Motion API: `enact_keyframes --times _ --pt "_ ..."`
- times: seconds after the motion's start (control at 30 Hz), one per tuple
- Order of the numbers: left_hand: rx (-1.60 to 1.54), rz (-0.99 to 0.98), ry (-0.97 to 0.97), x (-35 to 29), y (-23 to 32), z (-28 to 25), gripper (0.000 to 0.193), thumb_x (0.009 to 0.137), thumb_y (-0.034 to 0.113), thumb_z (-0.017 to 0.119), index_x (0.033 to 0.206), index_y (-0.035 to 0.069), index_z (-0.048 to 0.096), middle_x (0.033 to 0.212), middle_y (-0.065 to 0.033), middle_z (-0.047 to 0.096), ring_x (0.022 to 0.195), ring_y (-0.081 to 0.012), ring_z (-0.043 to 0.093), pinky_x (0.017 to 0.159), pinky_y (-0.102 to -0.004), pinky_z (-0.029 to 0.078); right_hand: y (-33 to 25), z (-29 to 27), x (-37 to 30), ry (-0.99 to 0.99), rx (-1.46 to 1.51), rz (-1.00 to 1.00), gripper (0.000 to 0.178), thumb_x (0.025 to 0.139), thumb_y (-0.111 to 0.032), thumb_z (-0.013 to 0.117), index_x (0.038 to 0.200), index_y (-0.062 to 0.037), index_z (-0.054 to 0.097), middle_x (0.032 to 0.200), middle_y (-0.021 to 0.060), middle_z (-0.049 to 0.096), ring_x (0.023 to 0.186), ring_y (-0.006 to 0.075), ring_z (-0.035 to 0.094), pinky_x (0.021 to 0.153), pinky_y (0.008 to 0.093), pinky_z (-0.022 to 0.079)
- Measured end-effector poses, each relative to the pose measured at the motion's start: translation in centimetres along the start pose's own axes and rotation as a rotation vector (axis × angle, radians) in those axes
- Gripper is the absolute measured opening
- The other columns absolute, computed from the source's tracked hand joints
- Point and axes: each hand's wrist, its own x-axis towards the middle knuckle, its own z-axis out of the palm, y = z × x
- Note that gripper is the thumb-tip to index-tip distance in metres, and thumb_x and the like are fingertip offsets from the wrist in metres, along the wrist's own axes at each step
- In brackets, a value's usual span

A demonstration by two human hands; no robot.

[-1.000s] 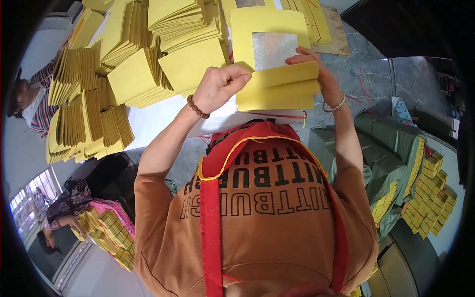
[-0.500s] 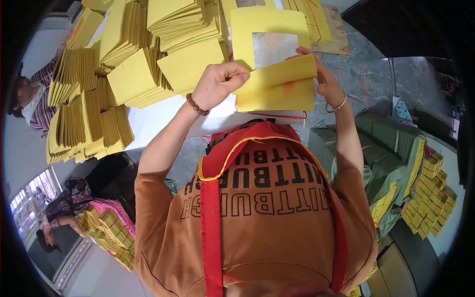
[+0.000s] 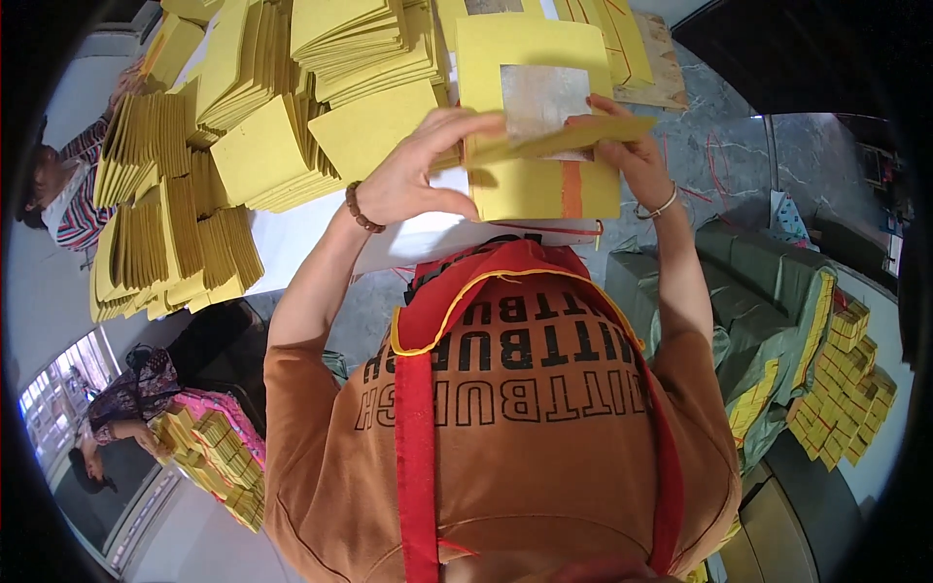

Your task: Folding and stacking yellow paper sheets, some with silver foil attached.

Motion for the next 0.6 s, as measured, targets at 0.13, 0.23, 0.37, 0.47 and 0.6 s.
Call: enact_keyframes --times 0.13,0.23,0.37,0.47,0.6 --pt "0.587 0.083 0.064 0.8 -1.7 -0.1 0.048 0.078 0.027 0.067 0.121 0.010 0.053 0.116 -0.0074 0.056 0.109 -0.0238 0.047 0.096 -0.0377 0.033 -0.2 -0.5 0.0 0.146 0.006 0.261 0.030 0.089 -0.013 0.053 0.116 -0.0013 0.057 0.120 0.0071 0.056 0.116 0.0170 0.047 0.098 0.0279 0.035" --pt "0.825 0.227 0.140 1.9 -0.9 -0.3 0.028 0.082 0.016 0.058 0.109 0.013 0.062 0.111 -0.0073 0.058 0.107 -0.0248 0.049 0.087 -0.0371 0.037 -2.5 -0.1 0.5 0.188 0.029 -0.022 0.026 0.087 -0.013 0.057 0.112 -0.0068 0.060 0.110 0.0010 0.062 0.112 0.0139 0.049 0.096 0.0321 0.036" --pt "0.849 0.363 0.129 -0.2 1.1 0.3 0.021 0.080 0.020 0.059 0.100 0.016 0.065 0.101 -0.0062 0.063 0.094 -0.0232 0.057 0.078 -0.0331 0.042 -6.6 -0.4 -1.1 -0.023 -0.583 -0.398 0.022 0.083 -0.019 0.059 0.104 -0.0132 0.064 0.104 0.0012 0.066 0.114 0.0206 0.051 0.102 0.0410 0.027" --pt "0.680 0.235 0.081 -2.5 1.2 2.1 0.020 0.080 0.018 0.059 0.098 0.012 0.065 0.097 -0.0083 0.064 0.091 -0.0227 0.058 0.075 -0.0331 0.045 -7.8 0.9 -2.8 -0.141 -0.723 -0.375 0.012 0.080 -0.018 0.061 0.091 -0.0135 0.063 0.100 0.0073 0.066 0.115 0.0264 0.051 0.106 0.0474 0.019" --pt "0.588 0.206 0.142 -3.3 0.4 3.3 0.019 0.080 0.018 0.061 0.096 0.008 0.064 0.092 -0.0095 0.065 0.084 -0.0237 0.060 0.071 -0.0341 0.047 -6.7 1.7 -4.0 -0.133 -0.599 -0.220 0.019 0.078 -0.025 0.062 0.095 -0.0153 0.065 0.101 0.0015 0.066 0.113 0.0224 0.052 0.097 0.0418 0.026"
